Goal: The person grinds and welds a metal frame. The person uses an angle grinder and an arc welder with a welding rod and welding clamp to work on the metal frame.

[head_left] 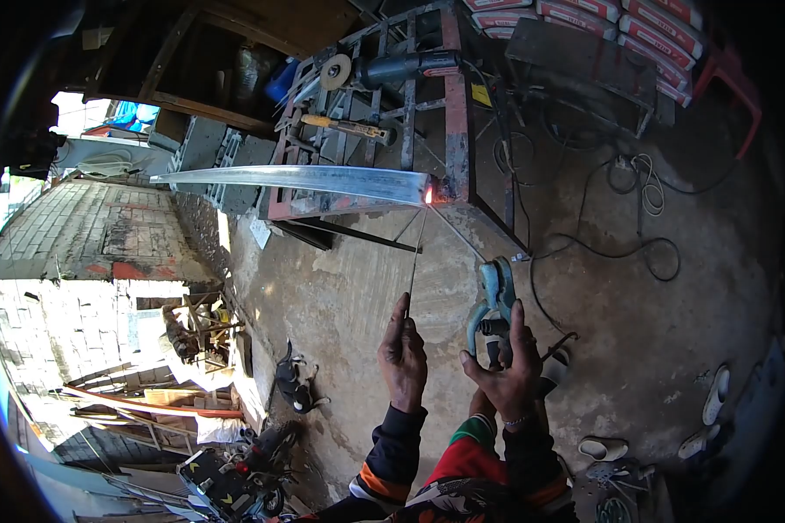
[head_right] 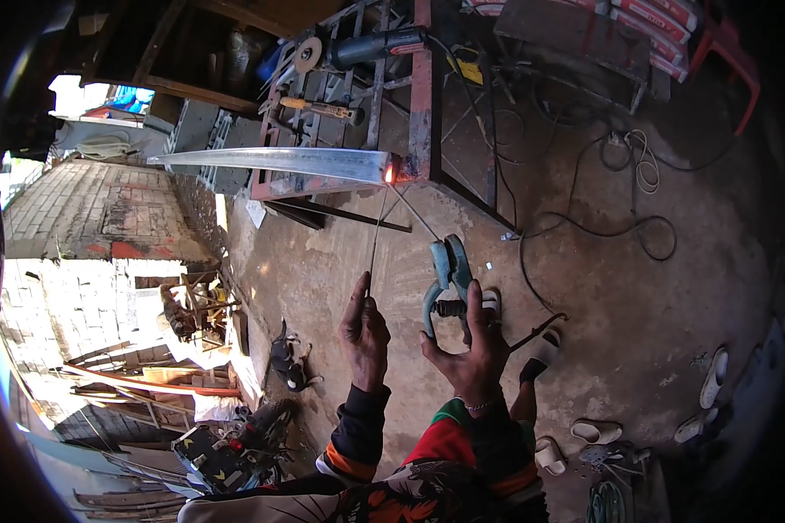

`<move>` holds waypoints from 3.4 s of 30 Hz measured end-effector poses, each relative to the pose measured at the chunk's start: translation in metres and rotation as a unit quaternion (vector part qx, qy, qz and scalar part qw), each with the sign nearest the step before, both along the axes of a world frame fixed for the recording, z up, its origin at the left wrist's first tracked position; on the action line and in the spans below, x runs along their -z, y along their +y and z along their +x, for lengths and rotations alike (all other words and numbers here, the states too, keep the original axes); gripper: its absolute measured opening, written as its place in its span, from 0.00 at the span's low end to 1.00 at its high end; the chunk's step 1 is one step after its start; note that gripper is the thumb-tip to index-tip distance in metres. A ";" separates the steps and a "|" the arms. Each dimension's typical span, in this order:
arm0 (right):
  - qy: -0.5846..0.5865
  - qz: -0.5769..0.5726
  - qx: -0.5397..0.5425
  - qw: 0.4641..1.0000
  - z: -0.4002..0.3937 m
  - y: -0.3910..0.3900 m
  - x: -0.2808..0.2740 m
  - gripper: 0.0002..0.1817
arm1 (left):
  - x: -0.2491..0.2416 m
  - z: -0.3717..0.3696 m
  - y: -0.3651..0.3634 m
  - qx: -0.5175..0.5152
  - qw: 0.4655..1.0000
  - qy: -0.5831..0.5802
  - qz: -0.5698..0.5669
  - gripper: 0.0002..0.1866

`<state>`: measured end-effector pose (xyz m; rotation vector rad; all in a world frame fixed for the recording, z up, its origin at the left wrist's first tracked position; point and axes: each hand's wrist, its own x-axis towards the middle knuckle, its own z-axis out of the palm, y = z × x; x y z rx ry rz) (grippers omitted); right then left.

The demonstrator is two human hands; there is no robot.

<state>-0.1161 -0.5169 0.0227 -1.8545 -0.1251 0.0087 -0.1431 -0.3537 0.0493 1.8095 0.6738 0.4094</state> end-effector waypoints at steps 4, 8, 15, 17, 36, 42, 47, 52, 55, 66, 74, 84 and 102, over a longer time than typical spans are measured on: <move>-0.002 -0.023 -0.001 1.000 -0.002 0.000 0.004 0.58 | -0.003 0.003 -0.002 -0.023 0.999 0.012 -0.048 0.21; 0.015 -0.026 -0.002 1.000 -0.003 -0.001 0.005 0.58 | -0.008 0.004 -0.004 -0.025 0.998 0.031 -0.055 0.21; 0.008 0.049 0.020 0.999 -0.003 -0.007 -0.004 0.61 | -0.004 0.001 -0.002 -0.015 0.999 0.024 -0.024 0.21; 0.001 0.034 0.018 0.999 -0.001 -0.008 -0.005 0.61 | 0.004 0.001 0.001 -0.015 1.000 0.022 -0.013 0.21; 0.001 0.007 -0.002 1.000 0.001 0.000 -0.002 0.58 | -0.001 0.001 0.001 0.000 1.000 0.004 -0.007 0.23; 0.009 -0.004 -0.002 1.000 -0.001 0.000 0.001 0.59 | -0.001 0.005 0.001 -0.005 0.999 0.015 -0.036 0.26; -0.007 -0.003 0.003 1.000 0.001 0.001 0.000 0.59 | 0.001 0.000 0.001 0.007 1.000 0.024 0.006 0.24; 0.006 -0.030 0.000 1.000 0.000 0.000 0.001 0.60 | -0.007 0.003 0.000 0.002 0.997 0.059 0.059 0.20; 0.074 0.037 -0.019 0.996 -0.001 -0.005 0.001 0.60 | 0.003 0.001 0.018 0.076 0.958 0.015 0.277 0.19; 0.061 0.113 0.090 0.988 -0.001 -0.028 0.004 0.60 | 0.009 -0.030 0.068 -0.065 0.987 0.070 0.130 0.16; 0.115 0.149 0.148 0.971 -0.011 -0.055 0.005 0.61 | -0.052 0.043 0.145 0.047 0.949 0.006 0.311 0.30; 0.167 0.119 0.241 0.949 -0.026 -0.088 0.020 0.60 | -0.056 0.176 0.245 0.217 0.782 0.047 0.582 0.40; 0.268 0.175 0.257 0.912 -0.061 -0.064 0.049 0.60 | -0.055 0.237 0.317 0.335 0.700 0.080 0.626 0.29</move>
